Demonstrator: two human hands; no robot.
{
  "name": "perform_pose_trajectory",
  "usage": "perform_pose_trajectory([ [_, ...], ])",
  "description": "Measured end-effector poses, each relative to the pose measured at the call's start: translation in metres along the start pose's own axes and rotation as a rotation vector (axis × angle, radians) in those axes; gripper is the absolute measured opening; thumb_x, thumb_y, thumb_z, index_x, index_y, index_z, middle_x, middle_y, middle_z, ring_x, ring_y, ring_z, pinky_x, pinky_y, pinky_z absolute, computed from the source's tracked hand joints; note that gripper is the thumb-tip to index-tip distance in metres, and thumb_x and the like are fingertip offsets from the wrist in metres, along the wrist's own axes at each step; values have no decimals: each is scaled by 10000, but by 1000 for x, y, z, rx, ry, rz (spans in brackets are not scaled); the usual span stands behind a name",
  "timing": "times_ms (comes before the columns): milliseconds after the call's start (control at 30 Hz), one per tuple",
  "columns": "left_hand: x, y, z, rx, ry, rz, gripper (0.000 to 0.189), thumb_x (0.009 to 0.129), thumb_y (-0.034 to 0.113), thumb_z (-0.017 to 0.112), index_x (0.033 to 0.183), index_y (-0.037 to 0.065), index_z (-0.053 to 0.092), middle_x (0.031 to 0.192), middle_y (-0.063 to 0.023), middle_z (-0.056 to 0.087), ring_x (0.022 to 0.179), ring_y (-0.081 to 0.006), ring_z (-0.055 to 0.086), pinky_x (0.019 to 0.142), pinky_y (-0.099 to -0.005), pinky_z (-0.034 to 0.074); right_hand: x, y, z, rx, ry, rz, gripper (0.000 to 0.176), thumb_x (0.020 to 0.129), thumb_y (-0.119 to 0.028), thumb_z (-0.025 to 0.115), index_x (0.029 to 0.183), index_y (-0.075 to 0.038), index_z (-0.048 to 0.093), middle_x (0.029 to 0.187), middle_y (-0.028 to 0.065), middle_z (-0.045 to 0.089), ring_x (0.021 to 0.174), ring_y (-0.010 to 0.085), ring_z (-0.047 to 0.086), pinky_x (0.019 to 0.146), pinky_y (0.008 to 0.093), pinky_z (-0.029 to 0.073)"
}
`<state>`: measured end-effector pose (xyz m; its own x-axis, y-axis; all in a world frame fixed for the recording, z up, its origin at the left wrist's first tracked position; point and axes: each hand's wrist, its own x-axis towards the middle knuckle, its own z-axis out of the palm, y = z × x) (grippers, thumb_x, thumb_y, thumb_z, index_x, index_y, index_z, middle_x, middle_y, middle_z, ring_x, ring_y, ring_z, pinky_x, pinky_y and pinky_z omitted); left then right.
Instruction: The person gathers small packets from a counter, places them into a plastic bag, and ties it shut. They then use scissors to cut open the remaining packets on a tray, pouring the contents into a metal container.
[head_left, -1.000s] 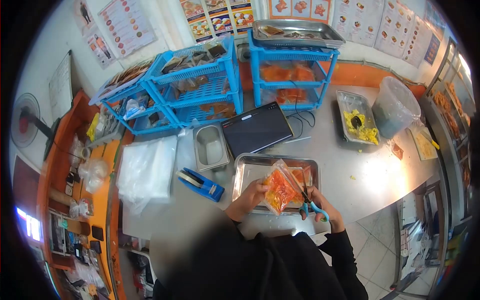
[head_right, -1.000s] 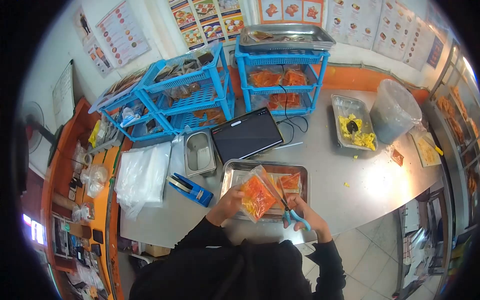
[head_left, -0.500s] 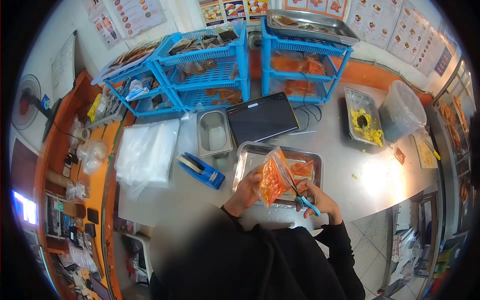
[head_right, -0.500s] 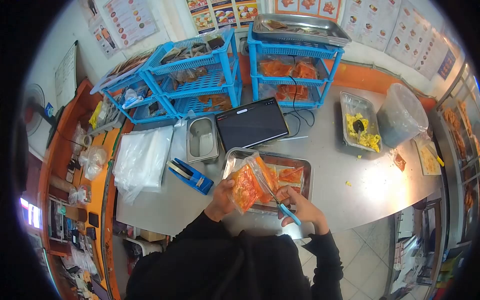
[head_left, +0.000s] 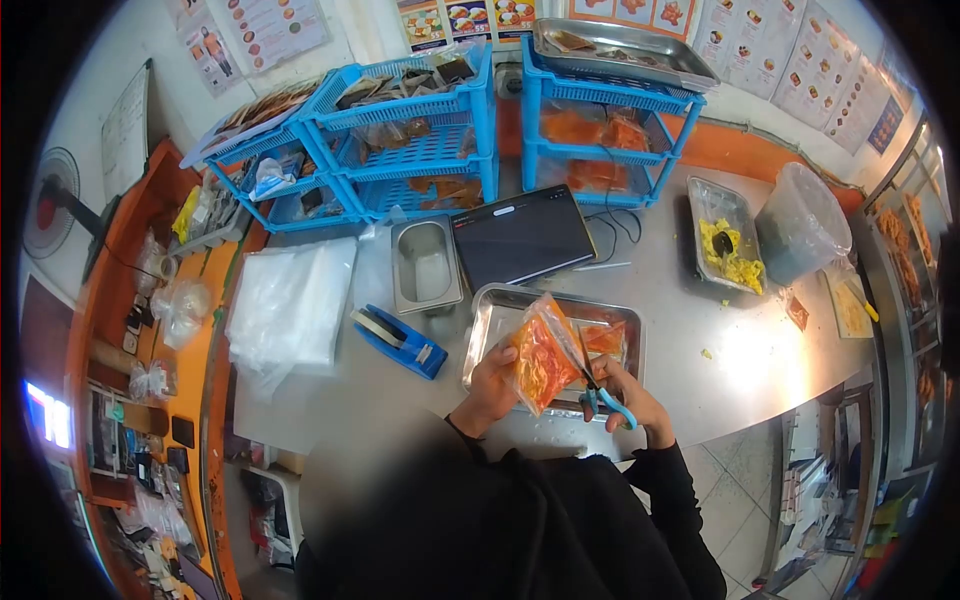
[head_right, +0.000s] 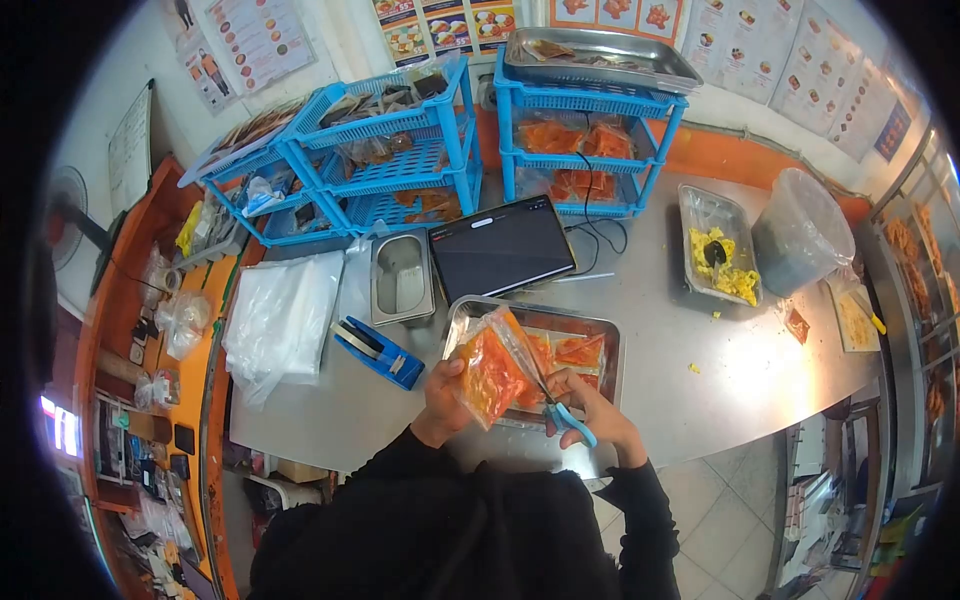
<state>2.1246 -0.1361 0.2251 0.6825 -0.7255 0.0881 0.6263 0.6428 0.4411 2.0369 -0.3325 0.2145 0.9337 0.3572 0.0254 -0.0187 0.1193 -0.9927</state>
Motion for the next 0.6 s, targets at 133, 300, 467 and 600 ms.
perform_pose_trajectory([
  [133,-9,1,-9,136,-62,1,482,730,200,446,1141,-11,309,1109,-110,416,1045,-202,409,893,-325,315,-1,-3,-2,181,-53,-18,809,433,-407,753,1013,-68,304,699,58,514,640,155,549,604,246,400],
  [300,-6,20,-18,642,-131,134,589,686,244,536,1182,30,301,1201,-111,330,1141,-217,297,945,-309,214,-5,-16,-3,265,-147,-45,827,421,-441,740,1009,-77,286,653,87,528,616,159,542,566,231,392],
  [467,12,49,6,980,-229,202,601,619,227,661,1140,88,393,1182,-100,387,1122,-217,328,939,-338,220,-1,-34,-5,273,-300,75,829,428,-446,738,1013,-75,282,629,85,534,590,150,535,522,206,369],
  [600,22,52,10,1255,-341,-3,288,626,76,651,905,59,580,910,-78,579,1034,-215,441,909,-346,297,4,-35,-9,300,-341,63,828,434,-462,730,1016,-66,294,628,85,534,587,141,535,521,200,365],
])
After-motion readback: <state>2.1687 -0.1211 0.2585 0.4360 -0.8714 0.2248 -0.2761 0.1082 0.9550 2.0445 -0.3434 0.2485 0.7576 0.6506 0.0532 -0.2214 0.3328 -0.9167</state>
